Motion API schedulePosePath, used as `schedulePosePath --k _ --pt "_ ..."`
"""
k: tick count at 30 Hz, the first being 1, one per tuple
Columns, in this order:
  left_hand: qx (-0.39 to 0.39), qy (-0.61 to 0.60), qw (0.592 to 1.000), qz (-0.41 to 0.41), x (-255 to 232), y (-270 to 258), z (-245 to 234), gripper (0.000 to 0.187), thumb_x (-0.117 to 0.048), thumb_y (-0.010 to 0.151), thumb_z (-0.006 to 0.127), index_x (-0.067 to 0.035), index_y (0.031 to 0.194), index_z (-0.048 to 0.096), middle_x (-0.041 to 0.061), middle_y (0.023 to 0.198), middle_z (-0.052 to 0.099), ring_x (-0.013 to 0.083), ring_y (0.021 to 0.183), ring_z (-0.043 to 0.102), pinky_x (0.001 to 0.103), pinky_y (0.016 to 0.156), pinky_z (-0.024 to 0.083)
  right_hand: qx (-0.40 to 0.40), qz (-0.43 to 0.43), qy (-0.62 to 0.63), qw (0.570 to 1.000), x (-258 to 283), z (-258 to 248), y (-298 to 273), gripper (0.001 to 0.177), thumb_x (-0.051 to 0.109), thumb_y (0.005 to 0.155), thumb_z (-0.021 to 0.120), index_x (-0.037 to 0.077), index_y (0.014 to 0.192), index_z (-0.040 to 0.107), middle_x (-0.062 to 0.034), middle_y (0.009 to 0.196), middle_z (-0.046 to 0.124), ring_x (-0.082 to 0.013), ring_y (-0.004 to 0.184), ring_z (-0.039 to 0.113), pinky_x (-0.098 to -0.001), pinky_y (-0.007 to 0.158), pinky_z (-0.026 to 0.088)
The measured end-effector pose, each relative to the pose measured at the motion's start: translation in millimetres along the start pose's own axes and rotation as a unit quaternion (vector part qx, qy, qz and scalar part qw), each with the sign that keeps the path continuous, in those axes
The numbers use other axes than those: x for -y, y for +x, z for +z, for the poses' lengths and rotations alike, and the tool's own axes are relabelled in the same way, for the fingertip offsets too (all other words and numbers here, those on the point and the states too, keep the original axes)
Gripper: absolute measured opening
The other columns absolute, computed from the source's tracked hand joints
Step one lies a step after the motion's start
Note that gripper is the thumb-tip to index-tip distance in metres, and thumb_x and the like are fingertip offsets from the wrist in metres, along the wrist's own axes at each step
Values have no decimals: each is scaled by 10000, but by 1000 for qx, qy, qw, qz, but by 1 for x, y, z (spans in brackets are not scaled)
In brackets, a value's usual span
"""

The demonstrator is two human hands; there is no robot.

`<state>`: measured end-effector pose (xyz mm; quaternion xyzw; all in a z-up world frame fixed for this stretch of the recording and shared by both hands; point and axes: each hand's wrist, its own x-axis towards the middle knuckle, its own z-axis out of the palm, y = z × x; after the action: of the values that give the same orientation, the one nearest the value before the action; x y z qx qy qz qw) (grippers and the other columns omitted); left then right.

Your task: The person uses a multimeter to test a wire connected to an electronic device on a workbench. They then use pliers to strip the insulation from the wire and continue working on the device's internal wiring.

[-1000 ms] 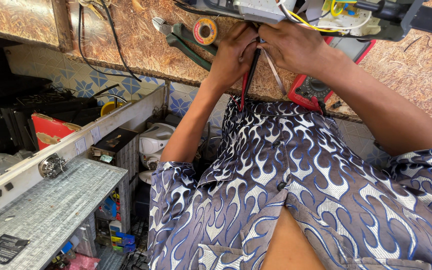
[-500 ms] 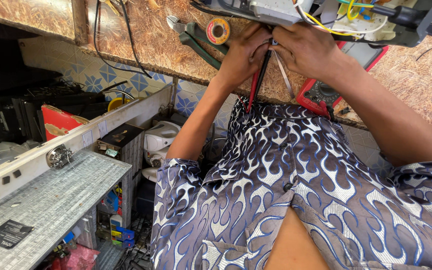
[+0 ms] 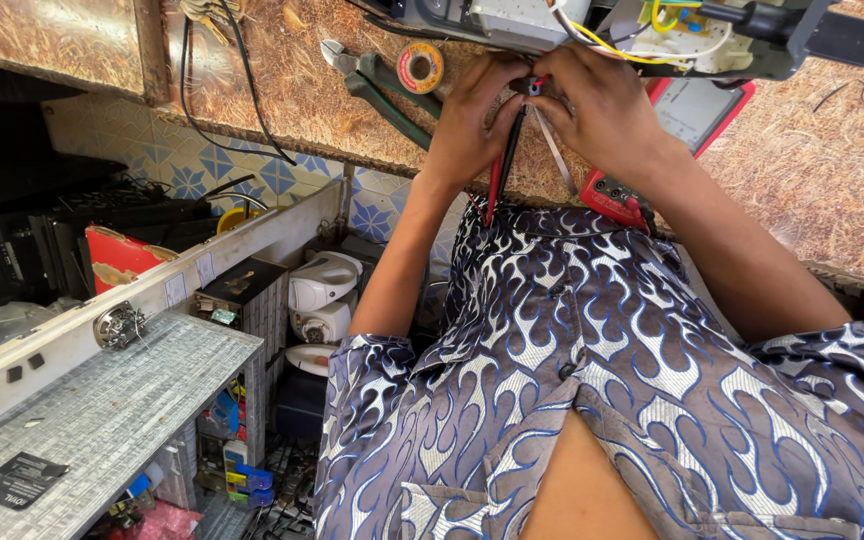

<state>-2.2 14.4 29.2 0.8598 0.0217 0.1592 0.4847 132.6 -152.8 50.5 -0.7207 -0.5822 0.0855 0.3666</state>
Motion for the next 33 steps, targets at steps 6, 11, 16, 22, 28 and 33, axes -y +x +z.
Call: schedulePosePath --k 6,11,16,22,28,33 --pt "-6 23 1000 -14 2 -5 7 226 -176 1078 587 -61 1271 565 134 1163 633 308 1120 610 409 934 513 2 46 72 996 4 0 -7 348 -48 1037 783 -101 1324 595 -138 893 516 -300 802 523 -423 756 438" --pt "-18 59 998 5 -3 -3 -1 213 -179 1053 620 -60 1225 584 120 1120 622 314 1069 578 395 909 470 -34 67 35 997 27 -5 -14 108 -38 1079 649 -43 1121 550 -155 910 553 -308 782 507 -438 713 405" --pt "-2 29 999 -28 -3 -2 1 198 -107 972 653 -35 1150 603 145 1141 656 324 1113 609 417 946 502 12 25 53 998 63 -5 -1 120 85 1085 681 6 1058 594 -174 966 662 -326 816 618 -450 764 478" --pt "-103 -457 878 -99 62 -36 74 488 -453 1070 484 -18 1264 589 116 1167 602 223 1080 623 332 983 540 38 -116 -69 990 105 26 65 180 200 1062 668 35 1134 675 -133 1074 642 -302 1014 586 -415 887 465" --pt "-160 -250 953 -59 27 -13 63 266 -251 900 778 -121 1057 608 -35 877 649 68 768 593 185 683 450 147 -59 -467 870 122 132 97 379 230 969 413 42 1261 564 -95 1034 589 -224 887 520 -349 758 431" --pt "-148 -203 965 -73 7 -14 51 288 -364 929 742 -147 1059 603 -51 873 658 55 751 522 206 653 402 360 24 -535 764 146 136 127 655 340 1095 225 -1 1629 61 -416 1389 529 -339 942 654 -346 460 415"
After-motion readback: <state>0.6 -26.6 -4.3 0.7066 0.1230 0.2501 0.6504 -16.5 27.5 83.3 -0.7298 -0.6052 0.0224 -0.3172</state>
